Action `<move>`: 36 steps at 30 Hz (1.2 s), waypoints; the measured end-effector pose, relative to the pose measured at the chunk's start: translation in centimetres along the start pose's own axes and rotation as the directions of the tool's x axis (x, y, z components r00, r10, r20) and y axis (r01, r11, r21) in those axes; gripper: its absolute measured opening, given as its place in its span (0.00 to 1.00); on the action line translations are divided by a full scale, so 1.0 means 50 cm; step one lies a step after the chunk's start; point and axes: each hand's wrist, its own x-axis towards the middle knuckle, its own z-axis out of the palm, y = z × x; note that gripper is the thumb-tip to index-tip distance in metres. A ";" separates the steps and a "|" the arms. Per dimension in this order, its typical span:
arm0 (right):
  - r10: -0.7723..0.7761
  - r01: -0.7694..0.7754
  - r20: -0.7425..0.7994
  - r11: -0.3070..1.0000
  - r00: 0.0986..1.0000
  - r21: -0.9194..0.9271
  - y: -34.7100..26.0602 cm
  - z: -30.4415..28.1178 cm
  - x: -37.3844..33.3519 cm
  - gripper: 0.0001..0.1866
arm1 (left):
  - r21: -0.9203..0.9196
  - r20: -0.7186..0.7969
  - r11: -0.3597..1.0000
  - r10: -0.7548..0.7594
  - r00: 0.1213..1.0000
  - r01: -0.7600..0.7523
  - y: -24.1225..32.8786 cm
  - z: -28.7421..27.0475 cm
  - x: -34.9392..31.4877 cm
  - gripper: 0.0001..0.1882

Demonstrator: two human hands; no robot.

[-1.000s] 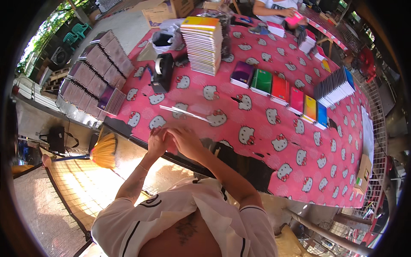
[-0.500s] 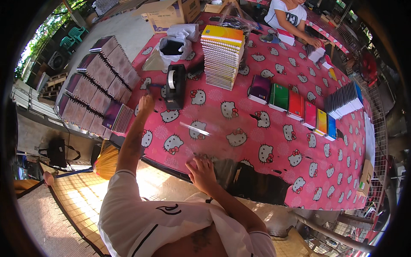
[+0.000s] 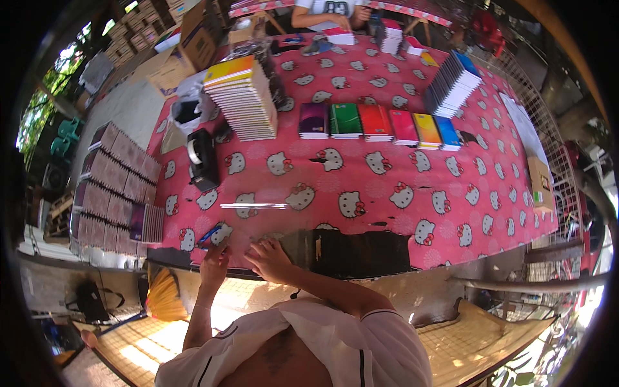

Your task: The person sorts colored notepads by color, stacks them together, and places the stacks into clear plastic bags by hand, occasionally using tape from a dispenser to seal the bags.

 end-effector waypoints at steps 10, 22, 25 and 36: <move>0.443 -0.528 -0.474 0.847 0.761 -0.056 0.531 -0.412 -0.225 0.25 | -0.229 -0.185 0.968 0.061 0.981 -0.103 0.316 0.089 0.207 0.15; 0.533 -0.722 -0.545 0.659 0.647 -0.212 0.982 -0.691 -0.461 0.20 | 0.128 -0.138 0.803 0.595 0.792 -0.582 0.917 0.643 0.620 0.21; 0.541 -0.639 -0.707 0.752 0.455 0.164 0.953 -0.719 -0.501 0.16 | 0.060 -0.033 0.790 0.612 0.790 -0.610 0.892 0.662 0.653 0.19; 0.342 -0.338 -0.403 0.937 0.849 0.084 0.774 -0.544 -0.547 0.13 | 0.268 -0.151 0.623 0.781 0.606 -0.735 0.885 0.604 0.633 0.28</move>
